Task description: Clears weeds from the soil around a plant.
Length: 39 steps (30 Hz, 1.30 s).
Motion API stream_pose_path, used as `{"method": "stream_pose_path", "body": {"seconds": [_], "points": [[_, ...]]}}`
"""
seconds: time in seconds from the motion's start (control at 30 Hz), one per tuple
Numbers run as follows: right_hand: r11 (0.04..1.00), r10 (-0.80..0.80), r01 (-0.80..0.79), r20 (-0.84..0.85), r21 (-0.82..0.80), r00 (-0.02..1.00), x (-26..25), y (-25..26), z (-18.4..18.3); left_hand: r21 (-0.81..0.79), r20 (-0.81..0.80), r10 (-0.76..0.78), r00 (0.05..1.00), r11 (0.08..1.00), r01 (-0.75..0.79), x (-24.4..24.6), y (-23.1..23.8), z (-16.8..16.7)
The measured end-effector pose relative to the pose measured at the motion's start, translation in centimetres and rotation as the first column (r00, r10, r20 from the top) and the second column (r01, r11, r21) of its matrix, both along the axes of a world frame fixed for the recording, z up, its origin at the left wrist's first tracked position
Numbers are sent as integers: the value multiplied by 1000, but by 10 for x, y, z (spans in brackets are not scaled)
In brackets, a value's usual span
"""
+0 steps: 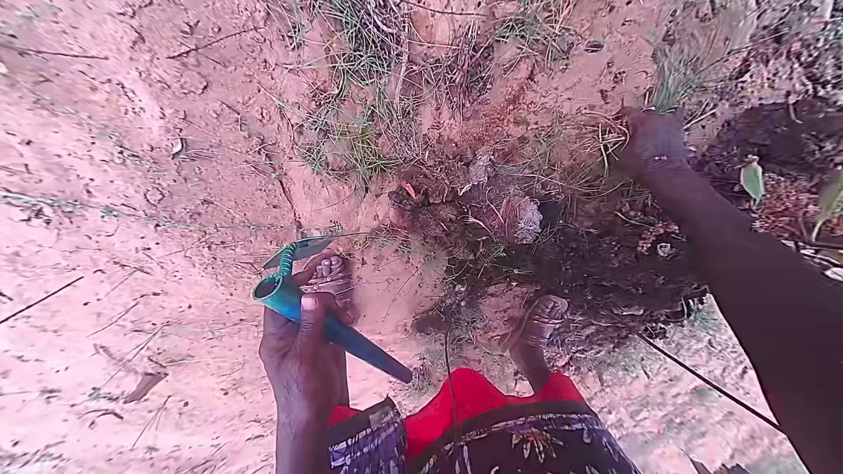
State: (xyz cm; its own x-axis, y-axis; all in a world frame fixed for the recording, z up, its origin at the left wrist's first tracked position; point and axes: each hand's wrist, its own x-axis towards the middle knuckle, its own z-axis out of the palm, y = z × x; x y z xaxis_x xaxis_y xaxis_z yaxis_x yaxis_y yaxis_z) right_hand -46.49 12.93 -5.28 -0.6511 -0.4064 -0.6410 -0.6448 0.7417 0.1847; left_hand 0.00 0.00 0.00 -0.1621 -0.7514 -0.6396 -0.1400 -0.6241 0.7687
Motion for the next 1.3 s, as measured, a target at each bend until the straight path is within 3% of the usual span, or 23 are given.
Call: {"method": "stream_pose_path", "body": {"seconds": [0.23, 0.33, 0.5, 0.63, 0.7, 0.77, 0.83, 0.93, 1.07, 1.17, 1.3], "points": [[950, 312, -312, 176, -31, 934, 43, -39, -77, -12, -13, -14, 1000, 1000, 14, 9, 11, -8], [957, 189, -235, 249, 168, 950, 56, -55, -101, 1, 4, -19, 1000, 1000, 19, 14, 19, -11], [933, 167, -265, 358, 244, 919, 65, -18, -82, 24, 13, -18, 1000, 1000, 18, 20, 22, -14], [941, 42, -186, 450, 282, 892, 65, 13, -27, 34, -13, 18, 1000, 999, -17, 24, 21, -16], [912, -41, -123, 386, 392, 922, 56, 16, -4, 29, -22, 26, 999, 999, -25, 28, 20, -16], [909, -155, 65, 188, 412, 970, 39, 14, 15, 34, -15, 36, 999, 999, -35, 29, 19, -17], [939, -226, 230, -44, 257, 973, 24, 8, 24, 39, -3, 44, 999, 998, -44, 29, 17, -16], [962, -259, 270, -216, 24, 941, 4, -9, 13, 43, 9, 43, 999, 998, -43, 27, 15, -15], [960, -279, 269, -257, -75, 925, -7, -57, -21, 35, 21, 40, 999, 999, -41, 28, 12, -16], [977, -193, 208, -217, 52, 957, 0, -88, -53, 39, 39, 28, 999, 999, -30, 23, 12, -17], [957, -119, 155, -155, 246, 981, 11, -84, -95, 50, 29, 8, 1000, 999, -10, 19, 10, -15]]}}
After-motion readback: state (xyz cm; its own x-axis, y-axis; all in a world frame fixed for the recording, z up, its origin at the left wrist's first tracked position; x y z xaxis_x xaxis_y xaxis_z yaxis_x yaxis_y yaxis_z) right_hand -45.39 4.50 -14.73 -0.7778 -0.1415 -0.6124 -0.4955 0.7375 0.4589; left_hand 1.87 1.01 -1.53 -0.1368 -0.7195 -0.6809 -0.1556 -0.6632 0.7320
